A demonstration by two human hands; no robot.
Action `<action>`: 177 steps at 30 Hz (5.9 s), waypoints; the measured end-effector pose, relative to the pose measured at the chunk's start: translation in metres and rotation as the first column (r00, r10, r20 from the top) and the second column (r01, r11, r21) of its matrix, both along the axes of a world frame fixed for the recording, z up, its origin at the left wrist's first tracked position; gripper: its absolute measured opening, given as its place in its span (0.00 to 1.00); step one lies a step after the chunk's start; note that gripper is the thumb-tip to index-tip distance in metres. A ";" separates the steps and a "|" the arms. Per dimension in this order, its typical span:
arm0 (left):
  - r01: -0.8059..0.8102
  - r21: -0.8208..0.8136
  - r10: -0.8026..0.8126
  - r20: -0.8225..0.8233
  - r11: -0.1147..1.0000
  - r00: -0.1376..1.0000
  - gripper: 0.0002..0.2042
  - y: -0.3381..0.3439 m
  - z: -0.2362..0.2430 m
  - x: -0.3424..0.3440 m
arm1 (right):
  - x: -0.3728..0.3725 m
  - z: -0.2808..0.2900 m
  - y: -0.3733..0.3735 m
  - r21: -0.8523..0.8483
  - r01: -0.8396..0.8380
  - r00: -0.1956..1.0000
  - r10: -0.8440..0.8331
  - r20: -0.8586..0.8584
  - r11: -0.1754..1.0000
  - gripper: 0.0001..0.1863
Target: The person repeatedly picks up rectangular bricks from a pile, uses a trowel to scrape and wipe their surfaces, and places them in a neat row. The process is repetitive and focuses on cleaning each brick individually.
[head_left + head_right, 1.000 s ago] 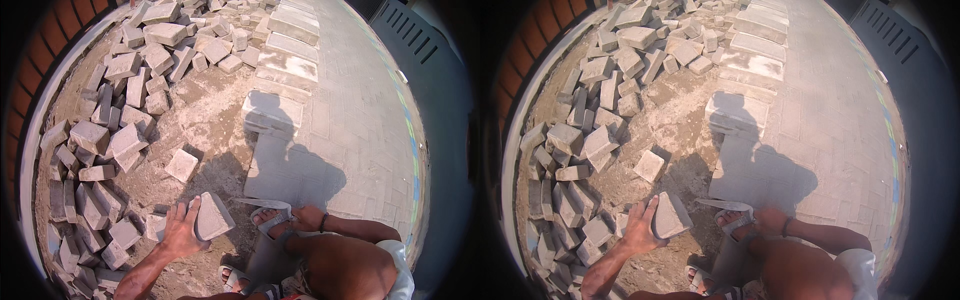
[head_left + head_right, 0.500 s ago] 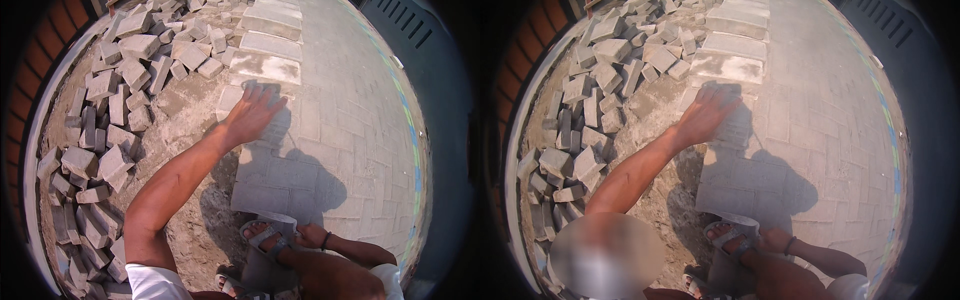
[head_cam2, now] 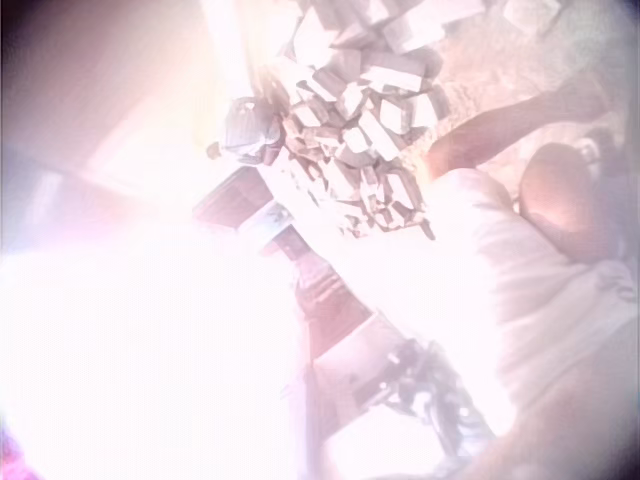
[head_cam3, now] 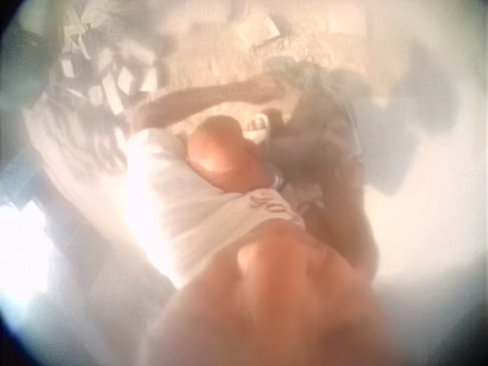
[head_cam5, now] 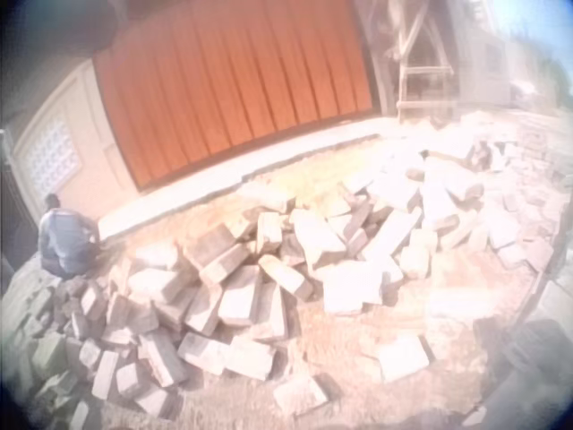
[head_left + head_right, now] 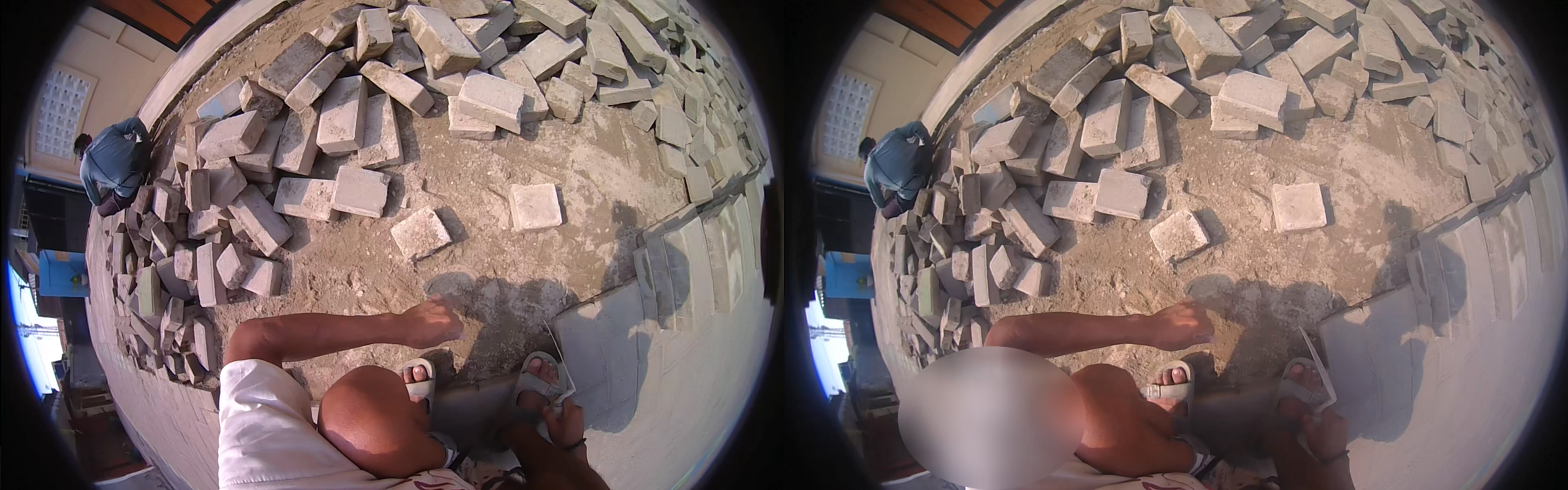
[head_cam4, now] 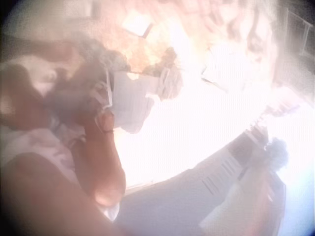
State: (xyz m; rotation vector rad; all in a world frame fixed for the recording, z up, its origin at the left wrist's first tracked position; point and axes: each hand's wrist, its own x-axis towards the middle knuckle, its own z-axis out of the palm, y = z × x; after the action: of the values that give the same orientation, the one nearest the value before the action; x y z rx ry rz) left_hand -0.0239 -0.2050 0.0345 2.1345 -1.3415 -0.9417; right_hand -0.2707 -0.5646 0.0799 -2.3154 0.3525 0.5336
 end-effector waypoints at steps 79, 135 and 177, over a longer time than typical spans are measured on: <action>-0.908 -0.393 0.989 0.077 0.145 0.124 0.55 0.143 0.018 -0.097 | 0.173 0.025 0.225 0.451 -0.626 0.761 0.624 0.177 0.636 0.20; -0.937 -0.329 0.931 -0.364 -0.117 0.012 0.69 0.120 -0.010 -0.089 | 0.331 0.086 0.253 -0.481 -0.847 0.211 0.974 0.088 0.227 0.16; -0.441 0.023 0.341 0.598 0.897 0.726 0.41 0.171 0.075 -0.018 | 0.263 0.036 0.200 0.095 -0.593 0.795 0.600 -0.085 0.800 0.23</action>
State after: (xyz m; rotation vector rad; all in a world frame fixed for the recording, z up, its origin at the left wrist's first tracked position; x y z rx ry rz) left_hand -0.0422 -0.0344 0.1093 2.8331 -0.9829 -0.2200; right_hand -0.0077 -0.3644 0.1157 -2.3152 -0.3721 0.9674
